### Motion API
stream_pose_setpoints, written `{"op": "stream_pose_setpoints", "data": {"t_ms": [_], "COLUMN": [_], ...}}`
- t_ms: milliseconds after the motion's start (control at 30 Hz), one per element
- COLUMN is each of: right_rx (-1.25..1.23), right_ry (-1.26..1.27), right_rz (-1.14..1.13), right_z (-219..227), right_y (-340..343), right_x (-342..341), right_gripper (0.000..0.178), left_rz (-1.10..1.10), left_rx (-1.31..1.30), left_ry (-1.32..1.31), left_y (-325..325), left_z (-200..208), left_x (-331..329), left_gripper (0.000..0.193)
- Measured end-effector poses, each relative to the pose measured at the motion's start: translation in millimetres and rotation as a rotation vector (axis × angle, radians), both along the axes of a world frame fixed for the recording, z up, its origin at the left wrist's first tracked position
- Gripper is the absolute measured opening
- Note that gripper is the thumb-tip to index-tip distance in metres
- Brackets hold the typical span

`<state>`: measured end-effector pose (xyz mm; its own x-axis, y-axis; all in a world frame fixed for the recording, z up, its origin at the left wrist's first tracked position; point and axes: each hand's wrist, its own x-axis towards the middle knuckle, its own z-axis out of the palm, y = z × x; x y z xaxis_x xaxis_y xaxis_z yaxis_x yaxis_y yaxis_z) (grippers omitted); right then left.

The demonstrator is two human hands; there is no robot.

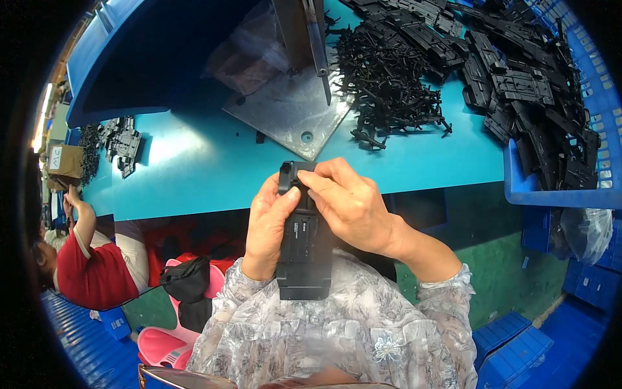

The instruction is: The person assembles the chassis components of a toy car by snapping plastic clips and small black parts together by hand.

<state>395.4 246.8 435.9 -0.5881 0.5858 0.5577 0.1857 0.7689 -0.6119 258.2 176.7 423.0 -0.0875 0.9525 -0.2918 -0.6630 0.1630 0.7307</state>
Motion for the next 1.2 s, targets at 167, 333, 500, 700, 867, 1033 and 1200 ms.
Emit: {"op": "stream_pose_setpoints", "data": {"t_ms": [167,333,500,700,867,1033,1200], "right_rx": [-0.473,-0.534,-0.307,-0.415,-0.665,0.219,0.243], "right_ry": [0.113,0.155,-0.066,-0.058,-0.083,-0.219,-0.19], "right_rz": [-0.156,-0.038,0.129,0.09,0.063,-0.165,-0.262], "right_z": [-1.3,-13.1,-5.3,-1.0,-0.6,0.1,-0.5], "right_y": [-6.1,1.2,21.3,23.2,23.4,-6.0,-29.3], "right_x": [10.0,15.1,22.7,19.2,16.0,8.1,-3.1], "right_gripper": [0.029,0.029,0.028,0.024,0.023,0.031,0.044], "left_rz": [0.005,0.026,0.041,-0.006,-0.021,0.036,0.094], "left_rx": [0.035,0.045,0.053,0.037,0.075,0.11,0.144], "left_ry": [0.007,0.025,0.06,0.076,0.108,0.128,0.206], "left_y": [-1.3,-3.1,-3.0,1.9,4.4,6.7,-0.2], "left_z": [0.7,2.5,0.7,2.5,3.5,3.1,10.2], "left_x": [-5.1,-3.6,-2.5,-3.6,-3.4,0.4,3.2], "left_gripper": [0.034,0.035,0.035,0.036,0.036,0.037,0.039]}}
